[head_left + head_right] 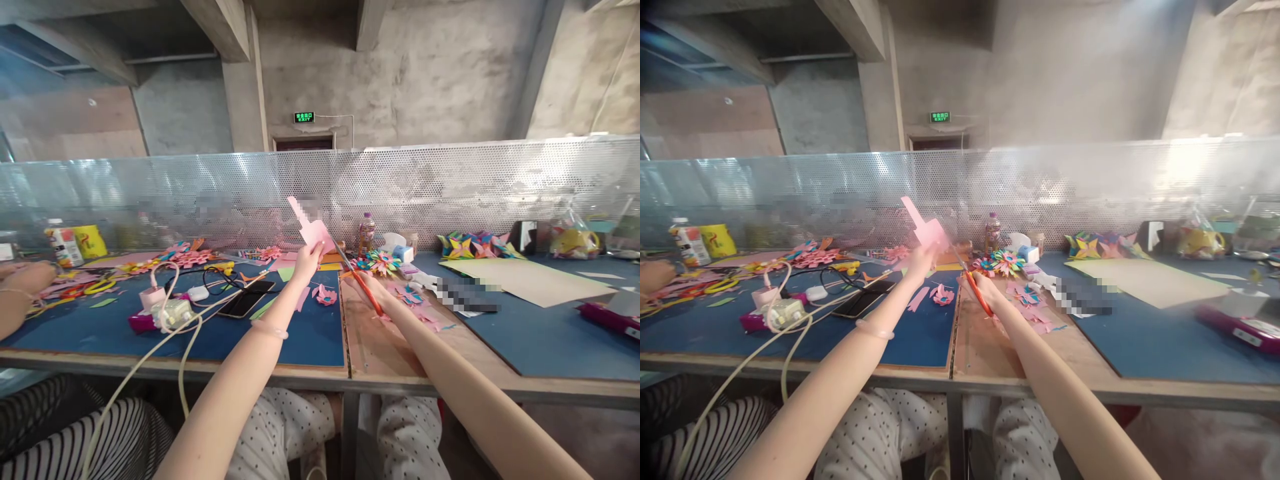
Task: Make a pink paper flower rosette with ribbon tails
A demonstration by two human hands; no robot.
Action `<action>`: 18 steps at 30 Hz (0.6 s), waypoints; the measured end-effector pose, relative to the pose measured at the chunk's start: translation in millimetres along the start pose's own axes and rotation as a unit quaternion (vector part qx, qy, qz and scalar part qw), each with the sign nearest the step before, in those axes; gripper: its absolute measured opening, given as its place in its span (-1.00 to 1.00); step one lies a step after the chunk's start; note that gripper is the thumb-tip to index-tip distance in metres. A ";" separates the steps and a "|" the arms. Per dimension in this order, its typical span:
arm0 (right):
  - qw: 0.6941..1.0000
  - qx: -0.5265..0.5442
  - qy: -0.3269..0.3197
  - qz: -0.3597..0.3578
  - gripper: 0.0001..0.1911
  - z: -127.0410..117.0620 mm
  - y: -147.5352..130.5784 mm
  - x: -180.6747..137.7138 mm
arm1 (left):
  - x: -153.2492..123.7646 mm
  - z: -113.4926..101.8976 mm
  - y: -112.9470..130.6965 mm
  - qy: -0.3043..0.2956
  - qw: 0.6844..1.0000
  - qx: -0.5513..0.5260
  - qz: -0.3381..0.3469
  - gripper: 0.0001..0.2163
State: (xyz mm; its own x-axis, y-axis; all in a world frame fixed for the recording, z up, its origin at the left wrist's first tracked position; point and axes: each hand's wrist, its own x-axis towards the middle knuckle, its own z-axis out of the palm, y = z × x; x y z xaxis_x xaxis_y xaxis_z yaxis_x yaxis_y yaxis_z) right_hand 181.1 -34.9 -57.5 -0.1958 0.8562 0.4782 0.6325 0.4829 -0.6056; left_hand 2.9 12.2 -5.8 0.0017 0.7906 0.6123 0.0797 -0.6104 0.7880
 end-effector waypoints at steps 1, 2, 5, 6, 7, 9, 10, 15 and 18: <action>1.000 -0.001 0.003 0.002 -0.70 0.2 1.0 -0.1 | -0.2 0.9 0.1 -0.003 1.000 0.000 -0.001 -0.68; 1.000 -0.003 0.007 0.004 -0.70 0.5 2.1 -0.3 | -0.5 1.7 0.4 -0.006 1.000 0.000 -0.001 -0.68; 1.000 -0.012 0.016 0.016 -0.71 2.1 6.4 -0.4 | -1.1 2.7 1.6 -0.009 1.000 -0.002 -0.002 -0.67; 1.000 -0.015 0.018 0.021 -0.71 2.7 8.0 0.0 | -1.2 2.7 2.1 -0.010 1.000 -0.003 -0.002 -0.67; 0.999 -0.019 0.019 0.025 -0.72 3.3 9.5 0.5 | -1.4 2.6 2.5 -0.011 1.000 -0.004 -0.002 -0.68; 0.999 -0.026 0.022 0.033 -0.72 4.4 12.5 2.1 | -1.6 2.4 3.4 -0.015 1.000 -0.007 -0.002 -0.68; 0.999 -0.030 0.024 0.036 -0.72 5.0 13.7 3.1 | -1.7 2.4 3.9 -0.017 1.000 -0.008 -0.002 -0.67; 0.998 -0.041 0.021 0.041 -0.71 7.7 17.3 7.2 | -2.3 3.4 6.1 -0.025 1.000 -0.015 -0.004 -0.64; 0.998 -0.046 0.015 0.036 -0.71 8.6 17.5 7.4 | -3.1 3.9 7.8 -0.024 1.000 -0.019 -0.005 -0.65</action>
State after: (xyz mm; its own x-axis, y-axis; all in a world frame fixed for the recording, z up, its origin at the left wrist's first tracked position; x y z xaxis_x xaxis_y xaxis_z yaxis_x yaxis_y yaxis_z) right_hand 184.3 -18.5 -70.0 -0.1256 0.8812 0.4558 0.7101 0.4007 -0.5790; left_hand 7.4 5.2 -1.8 0.0488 0.7978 0.6009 0.0412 -0.6027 0.7969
